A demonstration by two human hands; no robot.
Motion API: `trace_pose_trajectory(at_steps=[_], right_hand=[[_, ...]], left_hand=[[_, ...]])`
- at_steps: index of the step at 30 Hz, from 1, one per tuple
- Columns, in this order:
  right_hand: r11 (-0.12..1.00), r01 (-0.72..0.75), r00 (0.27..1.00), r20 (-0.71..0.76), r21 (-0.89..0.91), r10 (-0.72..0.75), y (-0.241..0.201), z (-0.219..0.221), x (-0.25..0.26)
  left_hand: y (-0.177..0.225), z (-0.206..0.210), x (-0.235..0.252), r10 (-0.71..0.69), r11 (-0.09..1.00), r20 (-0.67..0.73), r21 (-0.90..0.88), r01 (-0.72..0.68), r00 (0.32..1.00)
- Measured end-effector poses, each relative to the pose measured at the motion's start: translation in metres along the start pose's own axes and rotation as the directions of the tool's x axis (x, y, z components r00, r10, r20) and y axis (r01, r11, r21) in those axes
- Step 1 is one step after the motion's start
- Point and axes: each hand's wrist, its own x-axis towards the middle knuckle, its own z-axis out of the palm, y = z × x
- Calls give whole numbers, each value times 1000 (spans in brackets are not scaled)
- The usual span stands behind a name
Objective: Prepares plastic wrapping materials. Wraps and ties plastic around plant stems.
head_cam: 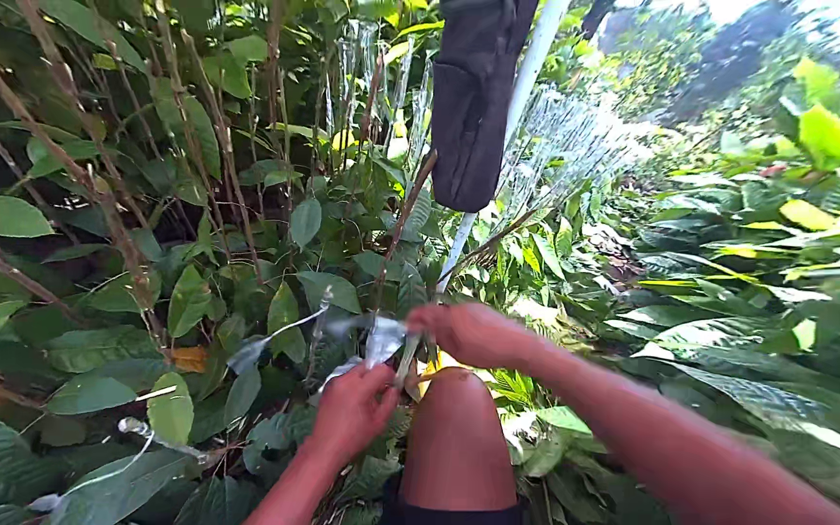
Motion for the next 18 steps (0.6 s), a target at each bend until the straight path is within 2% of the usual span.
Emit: trace_pose_trajectory(at_steps=[1, 3, 5, 7, 8, 9, 11, 12, 14, 16, 18], right_hand=[[993, -54, 998, 7, -103, 55, 4, 16, 0], [989, -76, 997, -28, -130, 72, 1, 43, -11], [989, -47, 992, -120, -141, 30, -19, 56, -30], [978, 106, 963, -226, -178, -145, -48, 64, -49], [964, 217, 930, -267, -155, -253, -60, 62, -53], [958, 285, 929, -235, -40, -286, -69, 47, -54], [916, 314, 949, -106, 250, -297, -58, 2, -39], [919, 278, 960, -53, 280, -274, -39, -16, -27], [993, 118, 993, -34, 16, -117, -10, -19, -10], [982, -24, 996, -93, -188, 6, -14, 2, -4], [988, -13, 990, -139, -154, -9, -19, 15, -12]], left_hand=[[-5, -5, 1, -31, 1000, -91, -1, 31, 995], [-14, -12, 5, -114, 993, -200, -59, 105, 973], [-15, -13, 11, -200, 971, -184, -168, 170, 962], [-7, -9, 16, -257, 945, -102, -235, 228, 961], [0, -7, 17, -253, 945, -33, -222, 239, 967], [8, -7, 17, -223, 954, 42, -194, 227, 974], [14, -2, 13, -100, 986, 118, -125, 115, 988], [13, 1, 11, -62, 993, 138, -87, 74, 989], [8, -5, 10, -38, 998, 124, -51, 45, 992], [2, -13, 12, -36, 998, 58, -57, 39, 998], [-2, -15, 14, -21, 999, -21, -36, 20, 1000]])
